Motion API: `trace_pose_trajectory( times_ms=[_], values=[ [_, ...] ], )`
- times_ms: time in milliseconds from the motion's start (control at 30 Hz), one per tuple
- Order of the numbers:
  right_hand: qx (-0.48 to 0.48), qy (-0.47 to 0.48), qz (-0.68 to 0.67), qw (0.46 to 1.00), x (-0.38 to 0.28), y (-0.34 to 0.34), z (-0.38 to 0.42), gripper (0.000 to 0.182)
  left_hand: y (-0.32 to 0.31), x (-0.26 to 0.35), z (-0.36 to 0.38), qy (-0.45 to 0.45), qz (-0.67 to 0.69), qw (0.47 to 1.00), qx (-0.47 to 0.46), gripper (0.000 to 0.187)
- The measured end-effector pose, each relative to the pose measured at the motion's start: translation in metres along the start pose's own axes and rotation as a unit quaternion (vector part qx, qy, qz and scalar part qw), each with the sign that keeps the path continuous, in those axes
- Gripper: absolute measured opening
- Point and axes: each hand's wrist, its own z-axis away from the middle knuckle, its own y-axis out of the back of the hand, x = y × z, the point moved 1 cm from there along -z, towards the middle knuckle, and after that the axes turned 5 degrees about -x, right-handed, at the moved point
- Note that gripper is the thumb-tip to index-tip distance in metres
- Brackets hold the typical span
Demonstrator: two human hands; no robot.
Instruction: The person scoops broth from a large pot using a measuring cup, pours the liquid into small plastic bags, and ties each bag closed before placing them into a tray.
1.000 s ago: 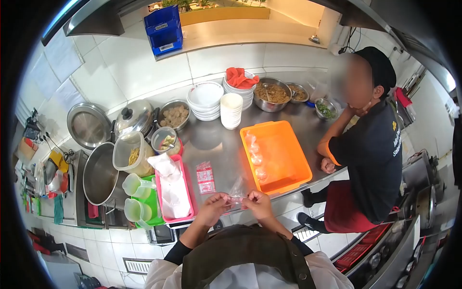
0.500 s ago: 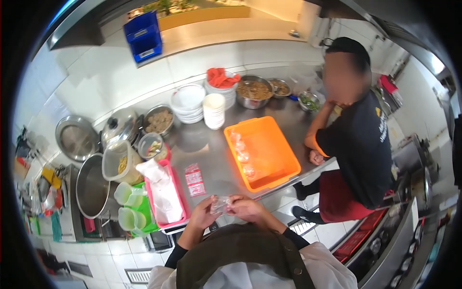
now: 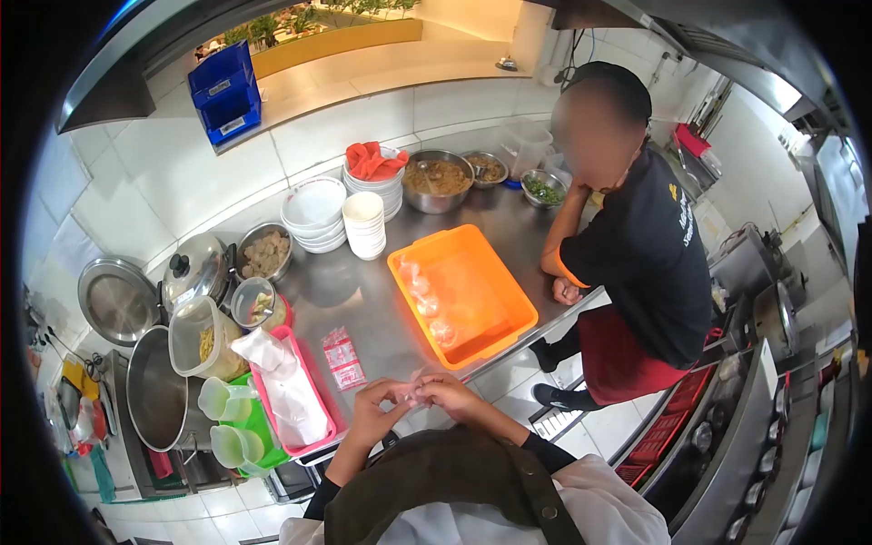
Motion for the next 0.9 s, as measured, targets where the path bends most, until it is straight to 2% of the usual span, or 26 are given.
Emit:
trace_pose_trajectory(
  times_ms=[67,167,200,267,367,467,567,667,733,767,800,833,900],
  values=[
    [0.022,-0.01,-0.021,0.999,-0.005,-0.001,0.004,0.011,-0.003,-0.013,0.005,0.05,0.093,0.994,-0.009,0.019],
    [-0.012,0.054,0.035,0.998,-0.009,-0.011,0.001,0.019,-0.003,-0.024,0.008,0.093,0.128,0.987,0.025,0.016],
    [0.027,0.121,0.106,0.987,-0.012,-0.017,0.002,0.024,-0.003,-0.026,0.009,0.107,0.14,0.984,0.041,0.015],
    [0.103,0.248,0.245,0.932,-0.029,-0.04,0.008,0.034,-0.003,-0.016,0.006,0.135,0.163,0.975,0.073,0.014],
    [0.163,0.293,0.389,0.858,-0.024,-0.046,-0.001,0.047,-0.01,-0.011,0.008,0.11,0.196,0.967,0.116,0.012],
    [0.169,0.235,0.413,0.864,-0.028,-0.051,0.002,0.039,-0.012,-0.023,0.011,0.087,0.181,0.971,0.132,0.008],
    [0.188,0.209,0.38,0.881,-0.017,-0.031,-0.002,0.036,-0.007,-0.033,0.018,0.065,0.132,0.978,0.146,0.008],
    [0.219,0.292,0.447,0.817,-0.017,-0.021,-0.004,0.03,0.003,-0.018,0.017,0.001,-0.072,0.985,0.157,0.011],
    [0.203,0.29,0.451,0.819,-0.012,-0.023,-0.002,0.029,0.002,-0.021,0.016,-0.013,-0.093,0.985,0.143,0.014],
    [0.202,0.286,0.452,0.82,-0.011,-0.024,-0.001,0.029,0.0,-0.041,0.02,-0.031,-0.12,0.984,0.127,0.019],
    [0.176,0.27,0.467,0.824,-0.013,-0.025,-0.001,0.026,0.0,-0.028,0.016,-0.086,-0.148,0.979,0.106,0.026],
    [0.147,0.252,0.478,0.829,-0.016,-0.024,0.004,0.024,-0.001,-0.029,0.015,-0.094,-0.164,0.978,0.088,0.033],
    [0.155,0.172,0.357,0.905,-0.054,-0.022,0.031,0.023,-0.004,-0.016,0.015,-0.006,-0.133,0.986,0.096,0.035]
  ],
)
